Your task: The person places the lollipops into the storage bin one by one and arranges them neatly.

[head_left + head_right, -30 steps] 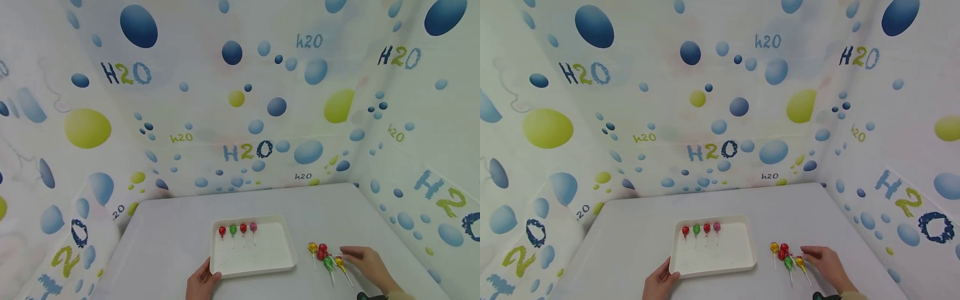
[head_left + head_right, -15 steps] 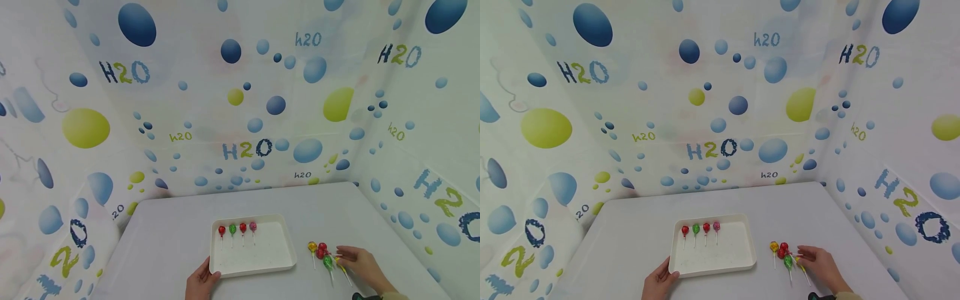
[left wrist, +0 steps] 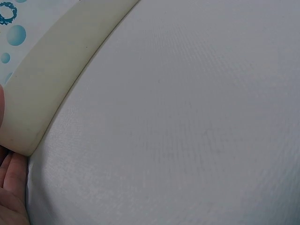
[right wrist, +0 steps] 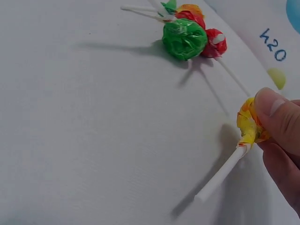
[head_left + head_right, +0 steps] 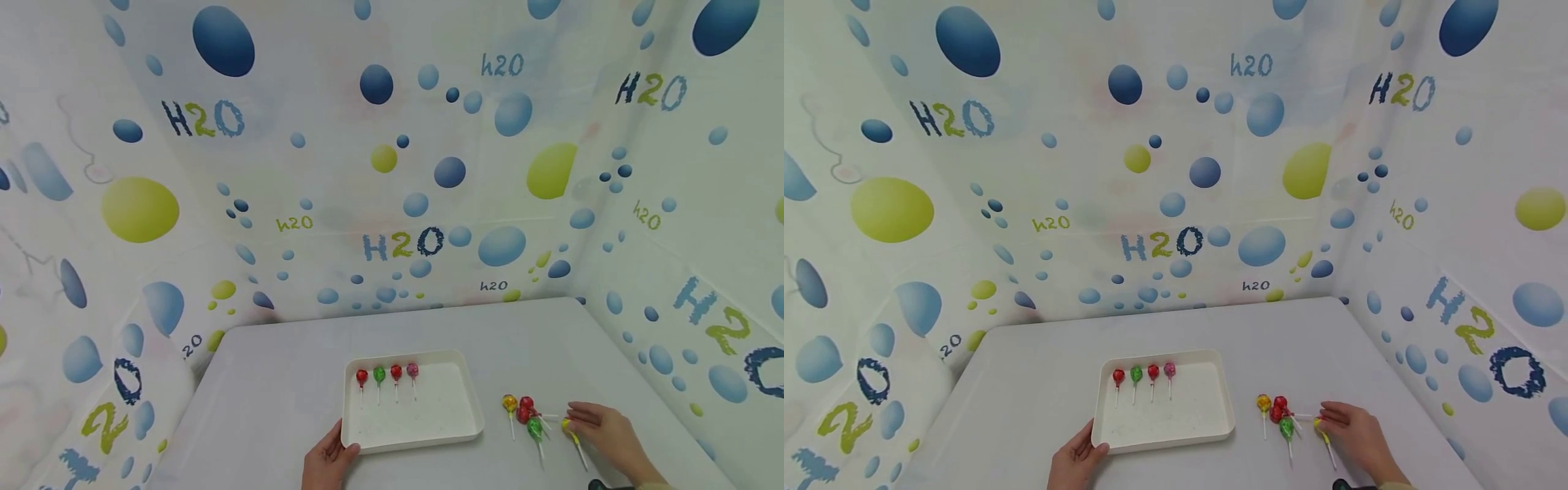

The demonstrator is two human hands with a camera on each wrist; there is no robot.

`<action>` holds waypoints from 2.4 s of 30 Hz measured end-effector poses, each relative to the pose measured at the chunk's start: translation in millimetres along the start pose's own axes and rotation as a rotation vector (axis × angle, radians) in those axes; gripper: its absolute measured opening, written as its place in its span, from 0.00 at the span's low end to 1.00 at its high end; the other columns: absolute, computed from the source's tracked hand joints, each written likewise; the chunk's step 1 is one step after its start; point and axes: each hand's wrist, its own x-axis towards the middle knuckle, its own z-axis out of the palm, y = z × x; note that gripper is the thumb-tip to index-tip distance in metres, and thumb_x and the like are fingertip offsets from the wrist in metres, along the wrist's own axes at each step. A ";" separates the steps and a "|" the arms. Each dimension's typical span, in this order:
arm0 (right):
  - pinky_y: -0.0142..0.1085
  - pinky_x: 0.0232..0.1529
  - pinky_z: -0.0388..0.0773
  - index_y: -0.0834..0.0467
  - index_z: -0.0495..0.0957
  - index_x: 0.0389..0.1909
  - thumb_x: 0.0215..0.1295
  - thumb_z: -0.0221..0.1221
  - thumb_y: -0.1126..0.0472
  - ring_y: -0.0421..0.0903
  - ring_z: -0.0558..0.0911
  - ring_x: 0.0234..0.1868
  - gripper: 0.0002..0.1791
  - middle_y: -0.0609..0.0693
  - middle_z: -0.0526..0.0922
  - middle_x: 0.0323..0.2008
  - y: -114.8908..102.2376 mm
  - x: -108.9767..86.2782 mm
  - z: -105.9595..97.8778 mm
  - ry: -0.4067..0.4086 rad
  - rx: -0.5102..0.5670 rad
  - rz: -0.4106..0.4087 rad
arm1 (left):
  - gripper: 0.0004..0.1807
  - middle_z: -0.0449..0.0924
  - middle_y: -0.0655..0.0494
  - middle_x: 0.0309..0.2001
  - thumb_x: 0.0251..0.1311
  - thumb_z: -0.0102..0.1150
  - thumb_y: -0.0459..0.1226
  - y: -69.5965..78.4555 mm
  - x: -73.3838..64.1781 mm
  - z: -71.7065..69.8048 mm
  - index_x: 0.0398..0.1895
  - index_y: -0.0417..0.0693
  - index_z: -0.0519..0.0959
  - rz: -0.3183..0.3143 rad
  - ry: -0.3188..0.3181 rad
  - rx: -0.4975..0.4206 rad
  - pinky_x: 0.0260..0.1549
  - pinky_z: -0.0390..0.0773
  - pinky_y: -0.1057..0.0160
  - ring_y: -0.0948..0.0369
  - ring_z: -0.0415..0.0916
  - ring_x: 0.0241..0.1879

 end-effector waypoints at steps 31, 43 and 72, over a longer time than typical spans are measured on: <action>0.44 0.48 0.90 0.59 0.90 0.44 0.65 0.69 0.59 0.50 0.89 0.45 0.11 0.53 0.91 0.41 -179.4 87.0 59.9 -0.017 0.060 -0.384 | 0.45 0.65 0.23 0.69 0.57 0.75 0.39 -6.1 4.4 -7.2 0.70 0.21 0.63 0.034 -0.039 -0.044 0.56 0.84 0.66 0.34 0.64 0.71; 0.44 0.45 0.89 0.58 0.90 0.34 0.59 0.72 0.65 0.45 0.83 0.38 0.03 0.49 0.89 0.35 -194.0 93.8 144.6 -0.003 -0.102 -0.365 | 0.45 0.63 0.23 0.70 0.58 0.74 0.39 -2.5 0.7 0.4 0.71 0.21 0.63 0.034 -0.076 -0.067 0.56 0.84 0.65 0.34 0.63 0.71; 0.51 0.54 0.86 0.59 0.90 0.41 0.62 0.70 0.65 0.49 0.83 0.42 0.07 0.52 0.89 0.39 -201.1 80.3 163.4 -0.013 -0.165 -0.377 | 0.43 0.63 0.23 0.70 0.59 0.73 0.35 0.7 -3.9 -9.9 0.71 0.20 0.62 0.022 -0.089 -0.069 0.57 0.84 0.65 0.34 0.64 0.71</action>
